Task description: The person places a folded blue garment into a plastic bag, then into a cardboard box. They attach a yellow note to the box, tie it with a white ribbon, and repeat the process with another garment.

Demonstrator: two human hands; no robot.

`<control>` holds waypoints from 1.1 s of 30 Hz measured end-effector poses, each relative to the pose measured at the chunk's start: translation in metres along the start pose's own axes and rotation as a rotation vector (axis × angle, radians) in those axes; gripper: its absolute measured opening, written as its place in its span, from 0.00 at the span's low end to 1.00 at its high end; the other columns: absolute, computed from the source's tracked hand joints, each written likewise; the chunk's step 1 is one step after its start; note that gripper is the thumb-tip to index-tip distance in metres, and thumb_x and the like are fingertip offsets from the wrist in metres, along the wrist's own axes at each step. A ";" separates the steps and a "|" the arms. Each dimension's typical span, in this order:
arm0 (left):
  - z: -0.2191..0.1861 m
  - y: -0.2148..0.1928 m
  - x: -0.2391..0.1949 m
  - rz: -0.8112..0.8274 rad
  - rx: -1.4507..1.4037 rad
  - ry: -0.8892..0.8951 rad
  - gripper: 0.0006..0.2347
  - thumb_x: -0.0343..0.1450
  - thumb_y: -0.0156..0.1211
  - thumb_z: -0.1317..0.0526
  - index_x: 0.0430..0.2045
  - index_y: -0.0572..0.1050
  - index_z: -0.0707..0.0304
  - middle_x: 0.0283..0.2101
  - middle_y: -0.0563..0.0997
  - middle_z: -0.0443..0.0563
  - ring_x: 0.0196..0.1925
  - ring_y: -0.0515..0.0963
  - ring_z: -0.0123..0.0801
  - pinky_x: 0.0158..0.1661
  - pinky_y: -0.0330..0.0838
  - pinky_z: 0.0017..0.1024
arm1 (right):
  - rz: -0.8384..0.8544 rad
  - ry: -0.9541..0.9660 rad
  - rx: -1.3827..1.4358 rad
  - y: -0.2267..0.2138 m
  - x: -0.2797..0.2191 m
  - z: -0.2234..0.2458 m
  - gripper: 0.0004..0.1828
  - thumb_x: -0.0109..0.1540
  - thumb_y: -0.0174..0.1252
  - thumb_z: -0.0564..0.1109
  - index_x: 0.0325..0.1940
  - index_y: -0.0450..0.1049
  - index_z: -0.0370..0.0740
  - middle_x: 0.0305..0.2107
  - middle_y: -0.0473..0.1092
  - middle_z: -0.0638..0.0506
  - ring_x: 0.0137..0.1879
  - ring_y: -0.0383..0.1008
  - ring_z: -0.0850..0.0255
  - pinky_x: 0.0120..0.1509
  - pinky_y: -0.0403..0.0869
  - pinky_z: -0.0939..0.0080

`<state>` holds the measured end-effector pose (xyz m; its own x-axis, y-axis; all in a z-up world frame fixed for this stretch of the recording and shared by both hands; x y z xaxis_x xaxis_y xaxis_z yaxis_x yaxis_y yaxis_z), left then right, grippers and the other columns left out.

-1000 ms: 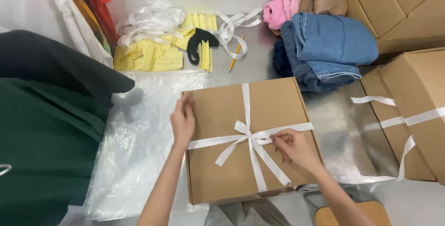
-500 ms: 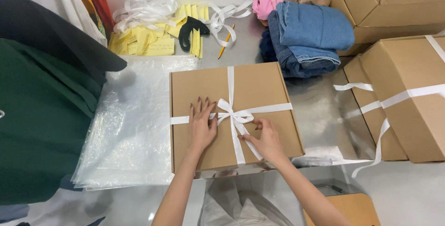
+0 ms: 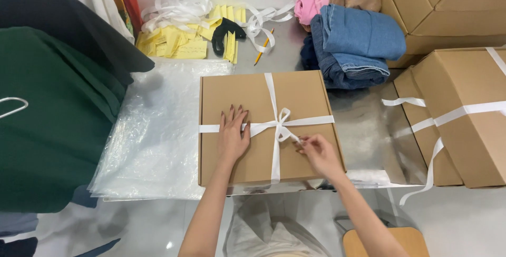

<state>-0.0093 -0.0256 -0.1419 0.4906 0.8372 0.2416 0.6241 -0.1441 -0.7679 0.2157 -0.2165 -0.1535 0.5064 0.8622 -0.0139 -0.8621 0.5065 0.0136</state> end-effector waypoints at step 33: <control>-0.004 -0.023 -0.003 -0.010 -0.243 -0.030 0.19 0.81 0.49 0.53 0.64 0.75 0.59 0.70 0.76 0.59 0.79 0.66 0.46 0.80 0.44 0.46 | 0.095 0.481 0.412 0.069 0.074 0.012 0.05 0.74 0.52 0.45 0.50 0.68 0.42 0.40 0.78 0.52 0.46 0.85 0.61 0.50 0.82 0.59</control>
<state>-0.0228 -0.0265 -0.1221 0.4672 0.8543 0.2278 0.7586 -0.2550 -0.5996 0.1935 -0.1176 -0.1413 0.2806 0.8535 -0.4392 -0.7768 0.4707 0.4184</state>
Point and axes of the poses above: each hand's wrist, its own x-axis towards the middle knuckle, its own y-axis out of the palm, z = x × y, the point moved 6 cm from there along x, towards the middle knuckle
